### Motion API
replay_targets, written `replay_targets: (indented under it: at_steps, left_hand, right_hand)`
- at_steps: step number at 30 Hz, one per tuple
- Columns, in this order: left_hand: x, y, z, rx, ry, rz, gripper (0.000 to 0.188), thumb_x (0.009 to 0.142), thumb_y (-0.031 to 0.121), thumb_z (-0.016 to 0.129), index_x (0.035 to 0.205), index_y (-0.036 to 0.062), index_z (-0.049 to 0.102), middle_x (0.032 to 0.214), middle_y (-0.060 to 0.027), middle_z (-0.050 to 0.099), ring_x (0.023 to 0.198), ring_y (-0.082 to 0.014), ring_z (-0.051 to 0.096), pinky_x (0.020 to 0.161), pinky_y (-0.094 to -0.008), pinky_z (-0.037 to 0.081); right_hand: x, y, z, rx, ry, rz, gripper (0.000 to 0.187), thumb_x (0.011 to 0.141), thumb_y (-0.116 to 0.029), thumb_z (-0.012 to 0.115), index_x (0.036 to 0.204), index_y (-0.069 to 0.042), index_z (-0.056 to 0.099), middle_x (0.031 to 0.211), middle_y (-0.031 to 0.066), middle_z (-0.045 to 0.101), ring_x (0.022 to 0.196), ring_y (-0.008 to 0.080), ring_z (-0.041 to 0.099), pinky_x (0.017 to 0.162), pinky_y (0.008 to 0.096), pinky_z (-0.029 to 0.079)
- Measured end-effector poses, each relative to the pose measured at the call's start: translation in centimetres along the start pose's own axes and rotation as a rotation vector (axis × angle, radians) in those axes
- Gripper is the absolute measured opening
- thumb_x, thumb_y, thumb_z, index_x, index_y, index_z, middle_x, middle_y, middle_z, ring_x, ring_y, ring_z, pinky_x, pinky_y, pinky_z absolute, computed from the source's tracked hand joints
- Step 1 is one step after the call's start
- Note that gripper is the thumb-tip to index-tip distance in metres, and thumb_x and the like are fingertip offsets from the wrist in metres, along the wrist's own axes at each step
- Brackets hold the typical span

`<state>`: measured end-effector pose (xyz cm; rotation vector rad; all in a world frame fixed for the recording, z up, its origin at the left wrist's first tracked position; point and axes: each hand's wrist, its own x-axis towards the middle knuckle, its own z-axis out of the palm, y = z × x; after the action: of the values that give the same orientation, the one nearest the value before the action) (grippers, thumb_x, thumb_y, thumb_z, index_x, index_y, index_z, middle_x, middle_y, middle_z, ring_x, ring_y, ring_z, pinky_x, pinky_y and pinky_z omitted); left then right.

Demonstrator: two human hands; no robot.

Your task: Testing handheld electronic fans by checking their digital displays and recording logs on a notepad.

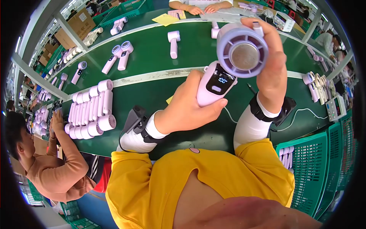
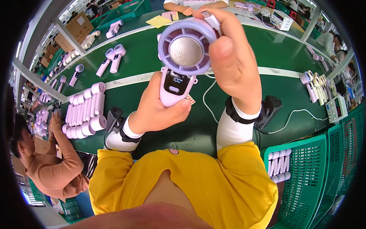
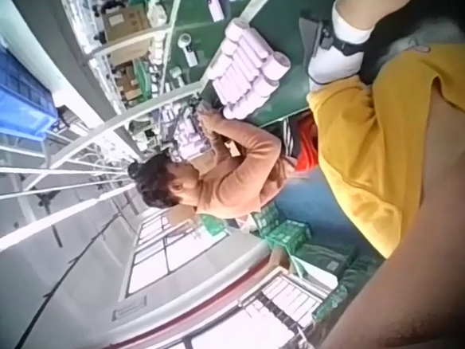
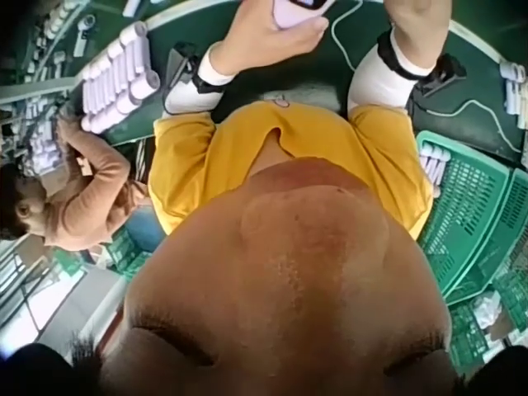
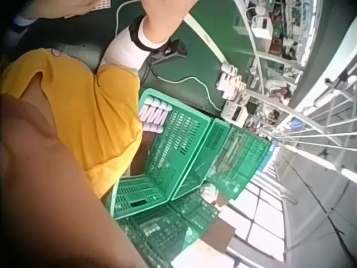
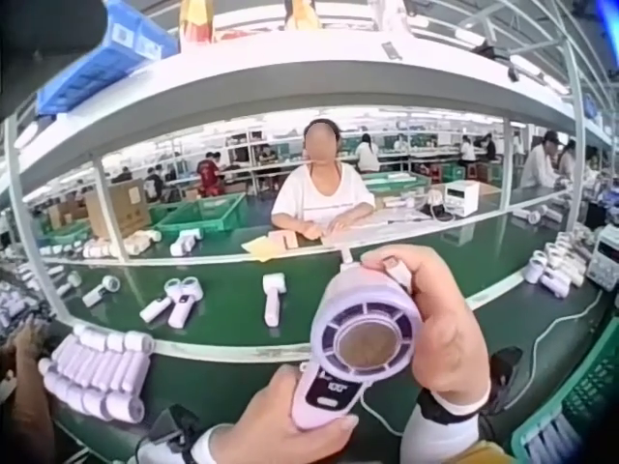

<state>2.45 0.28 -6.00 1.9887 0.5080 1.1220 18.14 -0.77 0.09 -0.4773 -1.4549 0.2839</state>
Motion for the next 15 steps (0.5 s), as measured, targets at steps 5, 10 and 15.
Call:
replay_targets:
  at_steps: [5, 10, 15]
  left_hand:
    - [-0.1, -0.6, -0.6, 0.210, 0.048, 0.230, 0.048, 0.067, 0.021, 0.071, 0.099, -0.0003, 0.044, 0.081, -0.0153, 0.054, 0.069, -0.0297, 0.056, 0.058, -0.0319, 0.044]
    - [0.5, -3.3, -2.6, 0.405, -0.028, 0.486, 0.047, 0.065, 0.019, 0.071, 0.103, 0.0009, 0.050, 0.084, -0.0147, 0.055, 0.070, -0.0297, 0.057, 0.059, -0.0323, 0.045]
    - [1.0, -1.8, -1.5, 0.114, -0.145, 0.105, 0.046, 0.069, 0.018, 0.069, 0.107, 0.0021, 0.048, 0.092, -0.0155, 0.055, 0.069, -0.0245, 0.058, 0.057, -0.0301, 0.047]
  right_hand:
    - [-0.1, -1.9, 1.9, -0.023, 0.110, 0.024, 0.045, 0.091, -0.037, 0.036, 0.107, 0.004, 0.048, 0.085, 0.0054, 0.052, 0.058, 0.0081, 0.038, 0.052, 0.0202, 0.031]
    - [0.3, 1.6, 2.9, 0.591, 0.031, 0.464, 0.034, 0.086, -0.029, 0.047, 0.095, 0.004, 0.052, 0.081, 0.0072, 0.058, 0.067, 0.0126, 0.054, 0.062, 0.0228, 0.044]
    - [1.1, 5.8, 2.0, 0.980, -0.159, -0.363, 0.030, 0.086, -0.025, 0.050, 0.099, 0.002, 0.046, 0.078, 0.0060, 0.054, 0.062, 0.0083, 0.050, 0.058, 0.0204, 0.041]
